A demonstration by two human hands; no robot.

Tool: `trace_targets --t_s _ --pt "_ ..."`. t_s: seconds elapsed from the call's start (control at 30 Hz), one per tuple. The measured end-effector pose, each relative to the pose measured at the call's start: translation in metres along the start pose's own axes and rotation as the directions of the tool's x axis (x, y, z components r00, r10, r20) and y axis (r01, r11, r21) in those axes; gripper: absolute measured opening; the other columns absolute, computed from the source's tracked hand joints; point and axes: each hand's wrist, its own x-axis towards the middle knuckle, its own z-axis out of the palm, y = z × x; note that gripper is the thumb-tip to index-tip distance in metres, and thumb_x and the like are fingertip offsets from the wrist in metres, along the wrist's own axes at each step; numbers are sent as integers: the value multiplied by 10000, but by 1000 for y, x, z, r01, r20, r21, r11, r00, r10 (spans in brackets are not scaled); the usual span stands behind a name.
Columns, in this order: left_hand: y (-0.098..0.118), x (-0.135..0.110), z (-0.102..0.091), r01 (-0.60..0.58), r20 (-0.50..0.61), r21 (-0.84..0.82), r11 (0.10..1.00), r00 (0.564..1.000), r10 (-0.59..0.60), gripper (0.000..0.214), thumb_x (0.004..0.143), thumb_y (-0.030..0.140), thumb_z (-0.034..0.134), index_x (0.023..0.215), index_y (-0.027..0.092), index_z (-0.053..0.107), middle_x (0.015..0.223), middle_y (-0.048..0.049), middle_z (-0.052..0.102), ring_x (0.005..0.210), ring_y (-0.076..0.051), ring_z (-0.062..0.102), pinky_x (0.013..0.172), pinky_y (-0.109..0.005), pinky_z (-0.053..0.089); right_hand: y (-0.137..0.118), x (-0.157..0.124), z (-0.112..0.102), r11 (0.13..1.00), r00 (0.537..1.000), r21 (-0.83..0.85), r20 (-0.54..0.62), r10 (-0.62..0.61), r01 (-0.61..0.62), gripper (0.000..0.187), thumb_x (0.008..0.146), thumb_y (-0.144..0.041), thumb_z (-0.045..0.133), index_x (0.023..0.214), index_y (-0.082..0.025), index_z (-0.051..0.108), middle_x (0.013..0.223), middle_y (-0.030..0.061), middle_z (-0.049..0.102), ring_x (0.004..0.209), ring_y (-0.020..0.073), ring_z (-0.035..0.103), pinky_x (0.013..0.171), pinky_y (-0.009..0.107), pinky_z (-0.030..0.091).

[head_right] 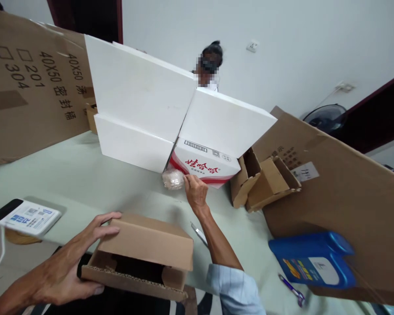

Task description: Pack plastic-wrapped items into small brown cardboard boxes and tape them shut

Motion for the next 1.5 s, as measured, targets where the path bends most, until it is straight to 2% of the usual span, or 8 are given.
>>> trace_targets --t_s 0.17,0.27,0.37,0.67,0.9,1.13,1.33,1.5 --pt "-9 -4 6 -6 8 10 1000 1000 6 1122 604 108 876 1577 400 399 1779 -111 296 1556 -430 468 1224 -592 510 10 -2 38 982 991 -152 80 -104 116 254 1076 -269 587 884 -203 738 928 103 798 837 202 685 717 277 427" --pt "-11 -6 7 9 30 4 1000 1000 -9 1147 587 72 853 1581 409 391 1788 -99 271 1571 -432 443 1241 -596 492 10 -9 50 967 982 -189 108 -153 172 236 1079 -247 592 900 -204 740 1085 108 817 922 206 693 781 284 456" --pt "-11 -6 6 14 50 6 1000 999 -14 1142 603 54 823 1588 419 374 1789 -96 264 1587 -425 416 1253 -607 473 12 -15 56 955 976 -213 120 -182 204 226 1087 -238 582 938 -200 747 1226 122 798 1023 220 694 864 306 489" --pt "-9 0 5 -22 30 -2 1000 999 22 1098 626 82 833 1574 414 388 1767 -103 300 1567 -430 446 1224 -588 514 17 -19 58 957 970 -185 134 -202 224 156 1041 -332 668 1060 -195 742 1301 164 725 1137 286 643 980 408 513" --pt "-6 0 4 -21 35 5 1000 999 20 1067 658 70 814 1570 400 371 1756 -119 293 1576 -417 436 1219 -599 511 27 -9 68 990 990 -66 77 -119 124 278 1102 -334 487 960 -216 695 1161 123 693 1047 254 630 977 407 528" --pt "-3 5 3 -34 16 -32 999 999 35 1089 618 44 841 1551 380 390 1741 -123 314 1574 -408 435 1240 -570 485 30 -2 75 998 997 57 83 -5 0 299 1006 -509 617 1085 -222 644 1118 127 682 1053 306 624 969 478 554" --pt "3 12 -6 -40 8 -25 999 999 40 1079 648 78 885 1558 355 377 1730 -146 322 1558 -392 454 1230 -553 484 10 -3 42 980 990 182 130 60 -83 509 955 -605 661 1249 -189 655 1293 198 671 1071 333 663 971 533 571" --pt "4 14 -8 -78 -47 -46 996 996 76 998 691 151 910 1519 323 380 1744 -176 326 1557 -387 469 1202 -541 504 -45 -42 -49 954 994 288 88 60 -83 321 1049 -505 570 1147 -222 684 1150 106 697 894 222 684 783 372 593"
